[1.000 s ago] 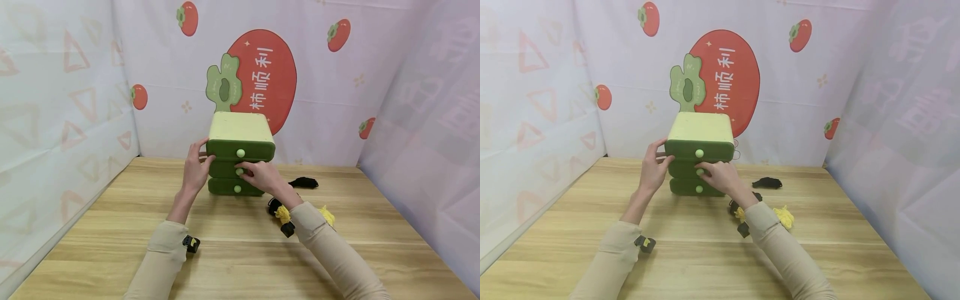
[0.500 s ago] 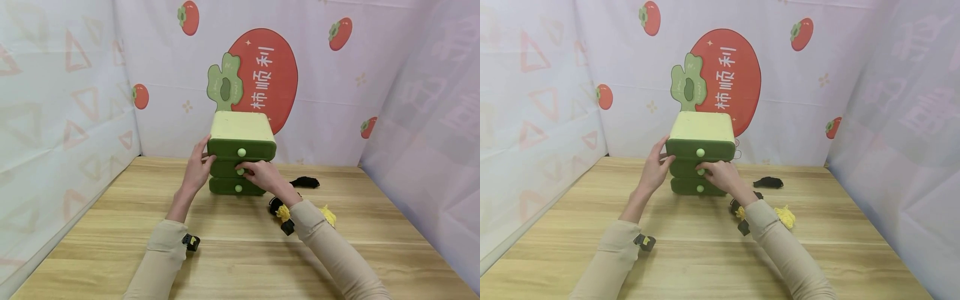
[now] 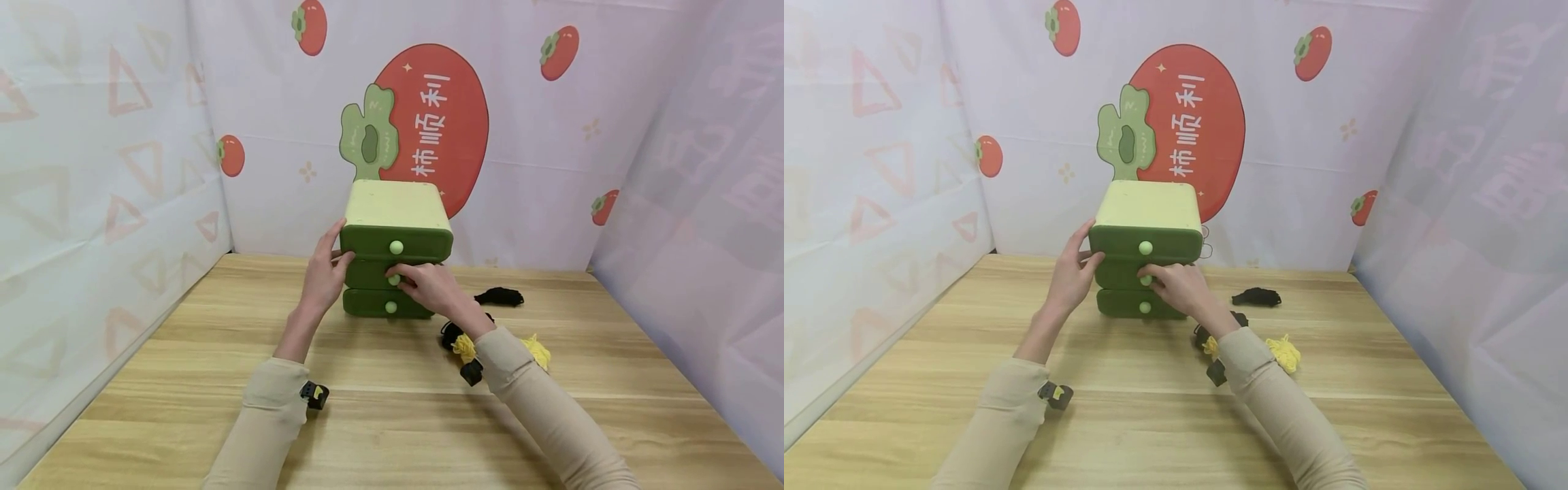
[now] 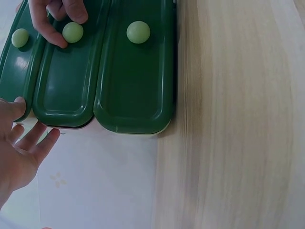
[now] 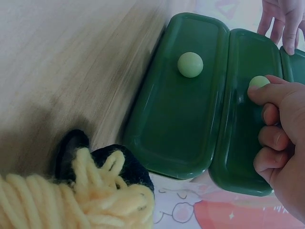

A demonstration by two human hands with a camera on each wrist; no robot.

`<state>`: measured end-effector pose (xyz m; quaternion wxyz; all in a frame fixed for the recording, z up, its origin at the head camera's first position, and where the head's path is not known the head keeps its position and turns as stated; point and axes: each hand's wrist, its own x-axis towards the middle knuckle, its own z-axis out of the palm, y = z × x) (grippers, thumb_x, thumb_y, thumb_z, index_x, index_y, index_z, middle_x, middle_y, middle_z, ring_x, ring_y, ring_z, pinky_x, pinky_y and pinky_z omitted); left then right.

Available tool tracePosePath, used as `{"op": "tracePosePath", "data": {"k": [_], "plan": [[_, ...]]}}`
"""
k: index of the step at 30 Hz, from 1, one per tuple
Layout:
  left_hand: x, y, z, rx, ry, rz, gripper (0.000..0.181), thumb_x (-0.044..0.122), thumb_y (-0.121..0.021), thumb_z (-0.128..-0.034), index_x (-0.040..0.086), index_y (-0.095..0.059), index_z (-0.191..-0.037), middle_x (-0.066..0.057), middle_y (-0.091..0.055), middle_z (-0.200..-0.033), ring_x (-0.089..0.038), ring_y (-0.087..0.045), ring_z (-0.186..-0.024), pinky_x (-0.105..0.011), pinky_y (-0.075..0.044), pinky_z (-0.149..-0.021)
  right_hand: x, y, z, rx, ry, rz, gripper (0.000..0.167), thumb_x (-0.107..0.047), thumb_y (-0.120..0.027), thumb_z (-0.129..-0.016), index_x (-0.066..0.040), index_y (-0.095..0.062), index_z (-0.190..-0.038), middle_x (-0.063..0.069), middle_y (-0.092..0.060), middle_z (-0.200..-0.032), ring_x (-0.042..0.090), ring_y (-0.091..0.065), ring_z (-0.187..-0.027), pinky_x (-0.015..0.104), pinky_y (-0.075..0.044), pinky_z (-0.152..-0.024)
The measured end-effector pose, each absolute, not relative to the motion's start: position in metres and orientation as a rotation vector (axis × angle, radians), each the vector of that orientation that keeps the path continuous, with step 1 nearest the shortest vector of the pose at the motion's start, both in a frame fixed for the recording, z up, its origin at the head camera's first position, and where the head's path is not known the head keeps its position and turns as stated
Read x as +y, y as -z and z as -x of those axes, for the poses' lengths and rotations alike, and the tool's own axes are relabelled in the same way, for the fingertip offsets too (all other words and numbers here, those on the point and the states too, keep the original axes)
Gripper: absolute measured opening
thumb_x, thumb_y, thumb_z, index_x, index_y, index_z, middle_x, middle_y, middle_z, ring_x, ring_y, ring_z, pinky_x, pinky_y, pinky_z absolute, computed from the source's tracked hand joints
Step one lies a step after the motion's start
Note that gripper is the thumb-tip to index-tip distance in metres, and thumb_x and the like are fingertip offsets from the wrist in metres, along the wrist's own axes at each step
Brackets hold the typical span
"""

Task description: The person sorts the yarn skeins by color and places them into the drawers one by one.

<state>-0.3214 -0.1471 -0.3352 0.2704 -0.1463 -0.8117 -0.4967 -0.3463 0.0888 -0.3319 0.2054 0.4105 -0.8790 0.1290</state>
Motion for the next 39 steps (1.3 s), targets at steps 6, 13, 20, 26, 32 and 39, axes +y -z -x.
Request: {"op": "tracePosePath", "data": {"k": [6, 13, 20, 26, 32, 39], "plan": [[-0.146, 0.336, 0.322, -2.182, 1.330, 0.388, 0.064, 0.008, -0.059, -0.0998, 0.027, -0.034, -0.156, -0.008, -0.036, -0.158, -0.040, -0.063, -0.117, -0.047, -0.054, -0.099, 0.090, 0.332, 0.346, -2.437, -0.355, -1.160, 0.021, -0.015, -0.069, -0.094, -0.023, -0.071, -0.114, -0.003, -0.074, -0.087, 0.008, -0.057, -0.061, 0.024, -0.046, -0.055], [-0.146, 0.335, 0.322, -2.187, 1.332, 0.384, 0.064, 0.009, -0.059, -0.1001, 0.029, -0.034, -0.155, -0.008, -0.037, -0.157, -0.039, -0.063, -0.117, -0.046, -0.054, -0.099, 0.093, 0.332, 0.343, -2.439, -0.334, -1.165, 0.022, -0.017, -0.067, -0.096, -0.025, -0.071, -0.116, -0.005, -0.072, -0.085, 0.008, -0.051, -0.058, 0.023, -0.042, -0.054], [-0.146, 0.335, 0.321, -2.188, 1.360, 0.376, 0.063, 0.010, -0.059, -0.1003, 0.030, -0.035, -0.155, -0.005, -0.035, -0.159, -0.039, -0.062, -0.118, -0.046, -0.054, -0.100, 0.095, 0.332, 0.337, -2.400, -0.333, -1.185, 0.021, -0.016, -0.068, -0.095, -0.025, -0.072, -0.114, -0.006, -0.072, -0.083, 0.007, -0.047, -0.056, 0.022, -0.038, -0.051], [-0.147, 0.335, 0.320, -2.191, 1.385, 0.365, 0.063, 0.011, -0.059, -0.1005, 0.031, -0.035, -0.155, -0.003, -0.034, -0.159, -0.038, -0.061, -0.119, -0.046, -0.053, -0.101, 0.098, 0.332, 0.329, -2.406, -0.287, -1.203, 0.023, -0.017, -0.067, -0.095, -0.027, -0.072, -0.116, -0.009, -0.070, -0.078, 0.005, -0.043, -0.053, 0.020, -0.033, -0.048], [-0.147, 0.335, 0.320, -2.190, 1.384, 0.379, 0.062, 0.012, -0.059, -0.1005, 0.031, -0.035, -0.155, -0.004, -0.033, -0.160, -0.038, -0.061, -0.120, -0.046, -0.053, -0.101, 0.100, 0.332, 0.318, -2.393, -0.260, -1.226, 0.024, -0.017, -0.068, -0.095, -0.027, -0.071, -0.117, -0.010, -0.069, -0.075, 0.004, -0.042, -0.052, 0.018, -0.030, -0.046], [-0.149, 0.338, 0.322, -2.184, 1.414, 0.377, 0.062, 0.014, -0.059, -0.1007, 0.036, -0.035, -0.154, -0.001, -0.034, -0.159, -0.036, -0.061, -0.119, -0.048, -0.053, -0.101, 0.101, 0.330, 0.306, -2.382, -0.245, -1.249, 0.023, -0.017, -0.070, -0.093, -0.026, -0.072, -0.115, -0.010, -0.072, -0.080, 0.003, -0.041, -0.051, 0.017, -0.026, -0.044]]}}
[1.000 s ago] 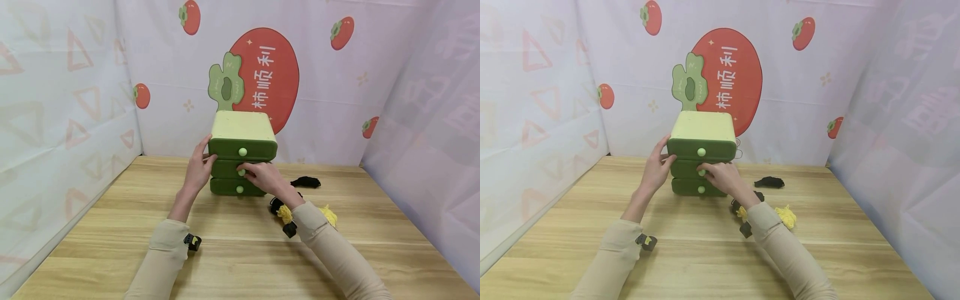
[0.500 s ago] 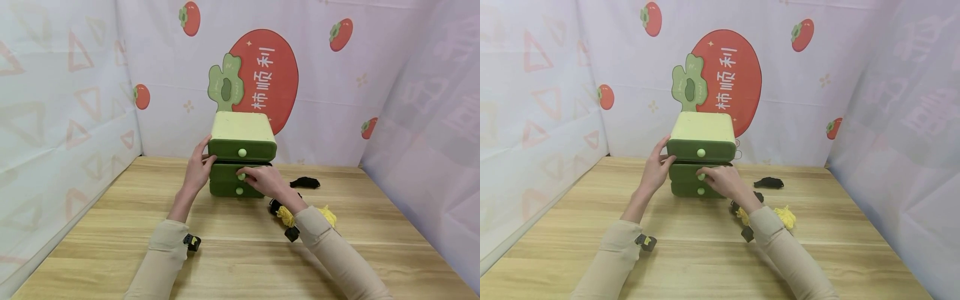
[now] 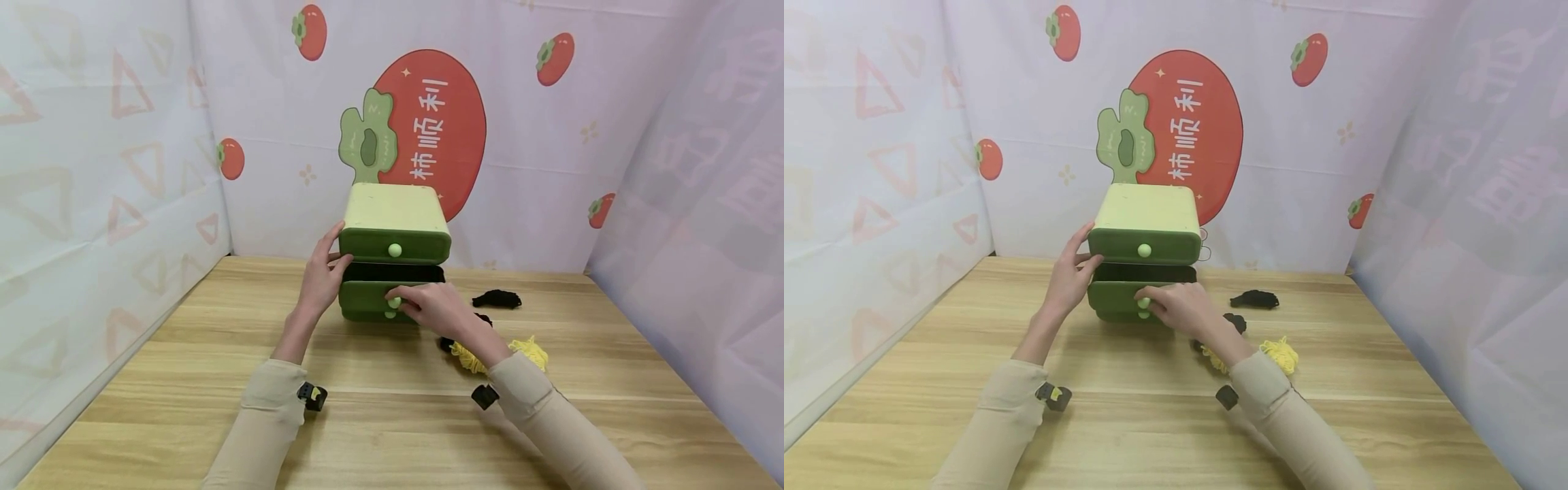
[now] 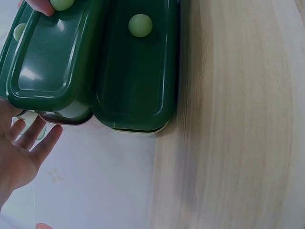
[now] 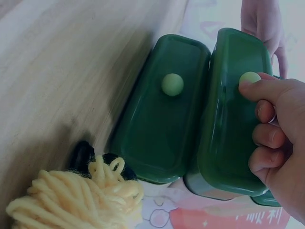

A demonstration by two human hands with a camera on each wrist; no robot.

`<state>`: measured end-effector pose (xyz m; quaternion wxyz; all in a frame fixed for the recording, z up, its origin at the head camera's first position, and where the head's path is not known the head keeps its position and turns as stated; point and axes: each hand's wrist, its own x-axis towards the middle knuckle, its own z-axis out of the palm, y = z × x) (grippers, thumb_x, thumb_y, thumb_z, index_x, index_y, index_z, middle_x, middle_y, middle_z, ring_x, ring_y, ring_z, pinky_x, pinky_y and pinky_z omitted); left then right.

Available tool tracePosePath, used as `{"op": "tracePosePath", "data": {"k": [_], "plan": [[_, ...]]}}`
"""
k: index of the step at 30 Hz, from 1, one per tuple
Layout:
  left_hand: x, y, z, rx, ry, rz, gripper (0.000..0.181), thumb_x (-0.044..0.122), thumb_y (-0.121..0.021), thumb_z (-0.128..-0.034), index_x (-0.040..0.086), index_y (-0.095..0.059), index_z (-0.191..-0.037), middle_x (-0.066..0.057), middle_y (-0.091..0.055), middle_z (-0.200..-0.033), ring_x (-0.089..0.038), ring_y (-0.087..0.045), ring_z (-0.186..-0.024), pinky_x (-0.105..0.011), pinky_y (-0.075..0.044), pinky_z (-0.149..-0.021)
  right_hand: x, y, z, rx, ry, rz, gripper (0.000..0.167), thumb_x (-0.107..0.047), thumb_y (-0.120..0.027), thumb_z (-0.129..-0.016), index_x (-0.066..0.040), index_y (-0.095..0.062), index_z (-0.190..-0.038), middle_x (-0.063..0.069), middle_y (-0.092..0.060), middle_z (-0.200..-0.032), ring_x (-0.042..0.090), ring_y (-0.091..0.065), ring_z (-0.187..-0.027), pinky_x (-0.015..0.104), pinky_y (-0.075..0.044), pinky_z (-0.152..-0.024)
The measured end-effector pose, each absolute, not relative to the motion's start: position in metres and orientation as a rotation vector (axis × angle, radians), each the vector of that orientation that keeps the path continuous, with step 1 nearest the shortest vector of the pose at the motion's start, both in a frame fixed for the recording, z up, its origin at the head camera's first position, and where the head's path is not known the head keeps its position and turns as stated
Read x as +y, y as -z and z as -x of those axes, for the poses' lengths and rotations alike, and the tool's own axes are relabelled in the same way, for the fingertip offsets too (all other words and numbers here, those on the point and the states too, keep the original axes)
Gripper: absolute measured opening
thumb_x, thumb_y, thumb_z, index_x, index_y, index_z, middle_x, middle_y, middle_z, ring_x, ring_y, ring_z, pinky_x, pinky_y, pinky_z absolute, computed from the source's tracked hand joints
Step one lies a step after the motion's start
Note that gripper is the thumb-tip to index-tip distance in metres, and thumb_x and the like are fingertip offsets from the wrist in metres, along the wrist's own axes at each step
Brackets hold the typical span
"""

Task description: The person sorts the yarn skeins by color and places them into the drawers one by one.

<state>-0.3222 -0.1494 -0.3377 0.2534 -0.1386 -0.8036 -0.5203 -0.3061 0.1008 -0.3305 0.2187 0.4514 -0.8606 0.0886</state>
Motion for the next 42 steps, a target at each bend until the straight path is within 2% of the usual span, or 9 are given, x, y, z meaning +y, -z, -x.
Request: {"op": "tracePosePath", "data": {"k": [7, 18, 27, 32, 35, 42], "plan": [[-0.152, 0.338, 0.322, -2.181, 1.425, 0.378, 0.063, 0.014, -0.060, -0.1003, 0.036, -0.035, -0.154, -0.002, -0.034, -0.159, -0.036, -0.062, -0.119, -0.049, -0.053, -0.100, 0.102, 0.331, 0.300, -2.365, -0.242, -1.270, 0.024, -0.016, -0.070, -0.093, -0.026, -0.072, -0.115, -0.010, -0.071, -0.079, 0.003, -0.040, -0.050, 0.017, -0.023, -0.044], [-0.152, 0.339, 0.322, -2.176, 1.426, 0.380, 0.062, 0.014, -0.061, -0.0999, 0.035, -0.037, -0.153, -0.004, -0.036, -0.157, -0.037, -0.062, -0.118, -0.049, -0.054, -0.099, 0.101, 0.334, 0.290, -2.377, -0.255, -1.252, 0.023, -0.017, -0.071, -0.092, -0.028, -0.071, -0.113, -0.011, -0.070, -0.076, 0.003, -0.047, -0.056, 0.016, -0.033, -0.047], [-0.151, 0.340, 0.322, -2.175, 1.430, 0.381, 0.061, 0.014, -0.060, -0.1003, 0.034, -0.037, -0.154, -0.005, -0.036, -0.157, -0.039, -0.061, -0.118, -0.050, -0.053, -0.099, 0.102, 0.334, 0.285, -2.390, -0.261, -1.250, 0.024, -0.015, -0.070, -0.092, -0.027, -0.071, -0.113, -0.013, -0.066, -0.072, 0.003, -0.044, -0.055, 0.016, -0.028, -0.046], [-0.150, 0.340, 0.322, -2.175, 1.441, 0.390, 0.061, 0.015, -0.059, -0.1008, 0.035, -0.036, -0.154, -0.005, -0.036, -0.157, -0.038, -0.061, -0.119, -0.050, -0.053, -0.100, 0.103, 0.332, 0.283, -2.390, -0.314, -1.254, 0.025, -0.018, -0.071, -0.093, -0.027, -0.072, -0.116, -0.013, -0.067, -0.075, 0.002, -0.046, -0.056, 0.015, -0.033, -0.048], [-0.150, 0.340, 0.322, -2.171, 1.447, 0.393, 0.061, 0.015, -0.059, -0.1011, 0.037, -0.035, -0.154, -0.005, -0.037, -0.157, -0.037, -0.061, -0.120, -0.050, -0.053, -0.100, 0.105, 0.328, 0.281, -2.375, -0.364, -1.245, 0.025, -0.022, -0.072, -0.092, -0.026, -0.072, -0.117, -0.013, -0.065, -0.072, 0.001, -0.047, -0.057, 0.016, -0.034, -0.048], [-0.151, 0.340, 0.323, -2.164, 1.450, 0.386, 0.062, 0.015, -0.059, -0.1007, 0.037, -0.036, -0.153, -0.006, -0.037, -0.156, -0.037, -0.061, -0.120, -0.051, -0.052, -0.100, 0.112, 0.316, 0.278, -2.318, -0.442, -1.215, 0.022, -0.020, -0.074, -0.091, -0.024, -0.074, -0.112, -0.013, -0.047, -0.061, 0.000, -0.036, -0.052, 0.017, -0.023, -0.045]]}}
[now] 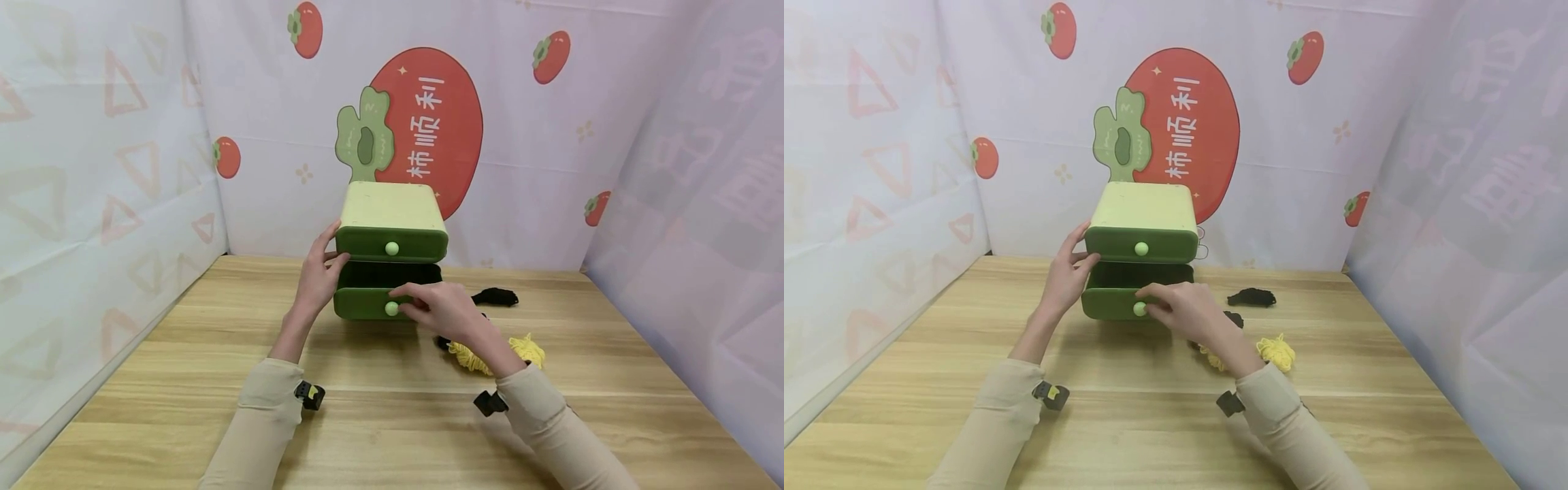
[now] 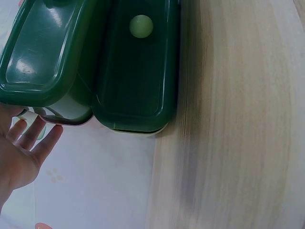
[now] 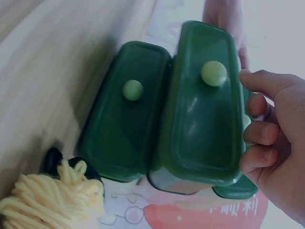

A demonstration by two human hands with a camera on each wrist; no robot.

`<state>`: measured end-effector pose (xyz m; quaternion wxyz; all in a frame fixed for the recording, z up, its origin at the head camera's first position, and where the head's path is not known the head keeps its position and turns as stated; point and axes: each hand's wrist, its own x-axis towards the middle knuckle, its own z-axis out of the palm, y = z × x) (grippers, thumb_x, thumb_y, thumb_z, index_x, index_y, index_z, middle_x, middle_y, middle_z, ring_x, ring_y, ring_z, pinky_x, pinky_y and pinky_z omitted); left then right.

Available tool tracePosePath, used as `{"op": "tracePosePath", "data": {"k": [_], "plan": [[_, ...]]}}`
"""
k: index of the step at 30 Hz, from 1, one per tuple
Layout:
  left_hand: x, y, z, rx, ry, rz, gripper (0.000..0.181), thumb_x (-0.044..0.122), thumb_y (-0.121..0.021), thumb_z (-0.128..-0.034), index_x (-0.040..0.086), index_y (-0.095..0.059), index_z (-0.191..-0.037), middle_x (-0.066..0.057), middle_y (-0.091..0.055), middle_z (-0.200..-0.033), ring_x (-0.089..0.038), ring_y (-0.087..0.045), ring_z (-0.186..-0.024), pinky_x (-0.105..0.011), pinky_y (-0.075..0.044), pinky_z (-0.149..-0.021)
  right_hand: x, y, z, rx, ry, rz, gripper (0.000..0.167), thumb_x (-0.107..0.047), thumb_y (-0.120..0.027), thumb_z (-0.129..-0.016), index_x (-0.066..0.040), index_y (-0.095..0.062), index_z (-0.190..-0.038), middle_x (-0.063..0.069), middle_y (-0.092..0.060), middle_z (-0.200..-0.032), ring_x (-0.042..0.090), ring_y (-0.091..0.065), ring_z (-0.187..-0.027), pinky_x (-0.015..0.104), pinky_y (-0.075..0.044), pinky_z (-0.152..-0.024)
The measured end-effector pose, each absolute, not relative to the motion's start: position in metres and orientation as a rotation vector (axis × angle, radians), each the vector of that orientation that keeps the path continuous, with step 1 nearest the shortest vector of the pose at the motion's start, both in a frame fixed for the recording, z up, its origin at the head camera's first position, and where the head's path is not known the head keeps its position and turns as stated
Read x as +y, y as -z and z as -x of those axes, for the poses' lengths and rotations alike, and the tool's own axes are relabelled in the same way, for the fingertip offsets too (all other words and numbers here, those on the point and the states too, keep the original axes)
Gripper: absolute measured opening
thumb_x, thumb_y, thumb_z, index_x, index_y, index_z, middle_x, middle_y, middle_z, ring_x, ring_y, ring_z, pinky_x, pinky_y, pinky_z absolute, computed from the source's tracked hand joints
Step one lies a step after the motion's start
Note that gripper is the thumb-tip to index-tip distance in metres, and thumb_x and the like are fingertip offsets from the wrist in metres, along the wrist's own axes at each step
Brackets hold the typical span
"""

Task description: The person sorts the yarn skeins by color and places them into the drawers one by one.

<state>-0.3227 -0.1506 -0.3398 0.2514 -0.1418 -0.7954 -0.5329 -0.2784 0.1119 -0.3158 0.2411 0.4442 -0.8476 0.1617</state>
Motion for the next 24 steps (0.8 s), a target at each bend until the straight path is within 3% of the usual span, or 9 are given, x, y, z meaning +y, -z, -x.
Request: {"op": "tracePosePath", "data": {"k": [24], "plan": [[-0.151, 0.338, 0.322, -2.158, 1.470, 0.388, 0.062, 0.014, -0.059, -0.1005, 0.035, -0.035, -0.154, -0.007, -0.038, -0.155, -0.038, -0.061, -0.119, -0.050, -0.053, -0.100, 0.171, 0.286, 0.294, -2.478, -0.684, -1.074, 0.029, -0.021, -0.073, -0.091, -0.019, -0.069, -0.119, -0.010, -0.052, -0.062, 0.006, -0.044, -0.053, 0.022, -0.038, -0.050]]}}
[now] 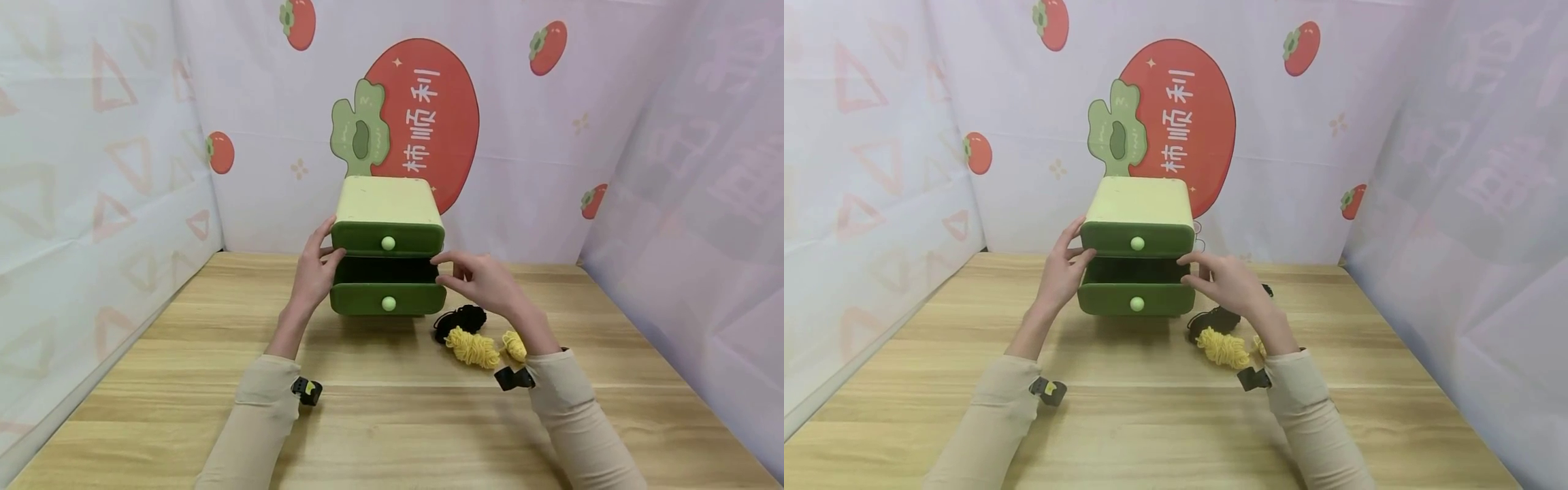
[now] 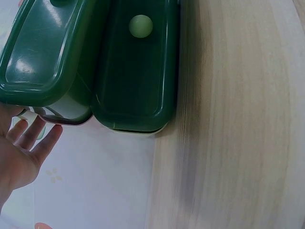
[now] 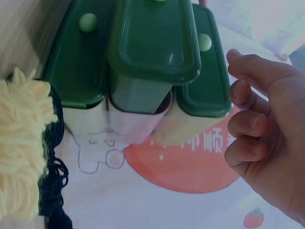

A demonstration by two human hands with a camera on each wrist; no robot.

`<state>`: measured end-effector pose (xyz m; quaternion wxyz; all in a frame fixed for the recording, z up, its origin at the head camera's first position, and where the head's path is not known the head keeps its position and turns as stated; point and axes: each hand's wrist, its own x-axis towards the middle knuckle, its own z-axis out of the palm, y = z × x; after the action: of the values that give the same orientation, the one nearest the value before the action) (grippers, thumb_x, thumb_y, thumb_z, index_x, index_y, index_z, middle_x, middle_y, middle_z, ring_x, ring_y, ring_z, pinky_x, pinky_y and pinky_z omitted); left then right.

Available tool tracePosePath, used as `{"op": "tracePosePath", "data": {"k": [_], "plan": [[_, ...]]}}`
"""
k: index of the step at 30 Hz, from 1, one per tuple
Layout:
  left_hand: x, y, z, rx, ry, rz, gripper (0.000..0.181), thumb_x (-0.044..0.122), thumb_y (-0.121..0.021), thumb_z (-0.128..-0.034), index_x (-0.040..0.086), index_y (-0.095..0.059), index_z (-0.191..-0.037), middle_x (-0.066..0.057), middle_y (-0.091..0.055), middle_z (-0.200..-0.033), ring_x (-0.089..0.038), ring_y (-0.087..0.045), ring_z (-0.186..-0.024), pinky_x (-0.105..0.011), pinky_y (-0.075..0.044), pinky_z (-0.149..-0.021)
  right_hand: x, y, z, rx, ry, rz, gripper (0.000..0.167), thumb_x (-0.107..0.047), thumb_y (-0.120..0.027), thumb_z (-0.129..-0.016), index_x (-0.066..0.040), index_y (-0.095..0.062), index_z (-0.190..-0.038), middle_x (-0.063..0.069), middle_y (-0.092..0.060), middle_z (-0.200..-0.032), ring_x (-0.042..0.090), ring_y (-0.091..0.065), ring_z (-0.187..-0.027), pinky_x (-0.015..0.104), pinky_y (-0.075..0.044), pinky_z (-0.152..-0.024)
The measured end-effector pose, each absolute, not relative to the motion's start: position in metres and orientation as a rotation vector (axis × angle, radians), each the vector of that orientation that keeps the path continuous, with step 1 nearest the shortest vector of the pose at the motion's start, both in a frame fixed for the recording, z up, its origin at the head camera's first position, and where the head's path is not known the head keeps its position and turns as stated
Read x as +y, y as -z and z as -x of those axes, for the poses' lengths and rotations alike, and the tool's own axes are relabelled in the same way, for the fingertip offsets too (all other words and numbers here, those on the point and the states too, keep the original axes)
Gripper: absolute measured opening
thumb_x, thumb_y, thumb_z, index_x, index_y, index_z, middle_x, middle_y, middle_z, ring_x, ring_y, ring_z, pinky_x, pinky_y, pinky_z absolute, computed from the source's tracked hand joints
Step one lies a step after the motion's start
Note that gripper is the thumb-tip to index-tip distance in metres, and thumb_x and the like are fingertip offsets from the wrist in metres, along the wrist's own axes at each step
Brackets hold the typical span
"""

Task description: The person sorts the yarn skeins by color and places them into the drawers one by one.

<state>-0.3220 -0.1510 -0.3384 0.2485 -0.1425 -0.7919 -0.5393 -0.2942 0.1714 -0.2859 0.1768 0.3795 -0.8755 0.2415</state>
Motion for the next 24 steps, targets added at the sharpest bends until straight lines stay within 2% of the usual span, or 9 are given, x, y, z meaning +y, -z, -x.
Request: {"op": "tracePosePath", "data": {"k": [5, 24], "plan": [[-0.151, 0.337, 0.322, -2.159, 1.474, 0.385, 0.062, 0.013, -0.059, -0.1003, 0.034, -0.036, -0.154, -0.008, -0.038, -0.155, -0.038, -0.061, -0.119, -0.050, -0.053, -0.100, 0.182, 0.287, 0.301, -2.547, -0.734, -1.078, 0.032, -0.019, -0.072, -0.092, -0.017, -0.068, -0.123, -0.007, -0.052, -0.061, 0.007, -0.048, -0.049, 0.024, -0.042, -0.049], [-0.151, 0.338, 0.322, -2.164, 1.478, 0.381, 0.062, 0.013, -0.060, -0.1003, 0.033, -0.036, -0.154, -0.009, -0.039, -0.154, -0.038, -0.060, -0.120, -0.050, -0.052, -0.101, 0.217, 0.310, 0.329, -2.822, -0.821, -1.036, 0.036, -0.022, -0.072, -0.092, -0.013, -0.067, -0.126, -0.001, -0.058, -0.073, 0.011, -0.052, -0.063, 0.026, -0.045, -0.058]]}}
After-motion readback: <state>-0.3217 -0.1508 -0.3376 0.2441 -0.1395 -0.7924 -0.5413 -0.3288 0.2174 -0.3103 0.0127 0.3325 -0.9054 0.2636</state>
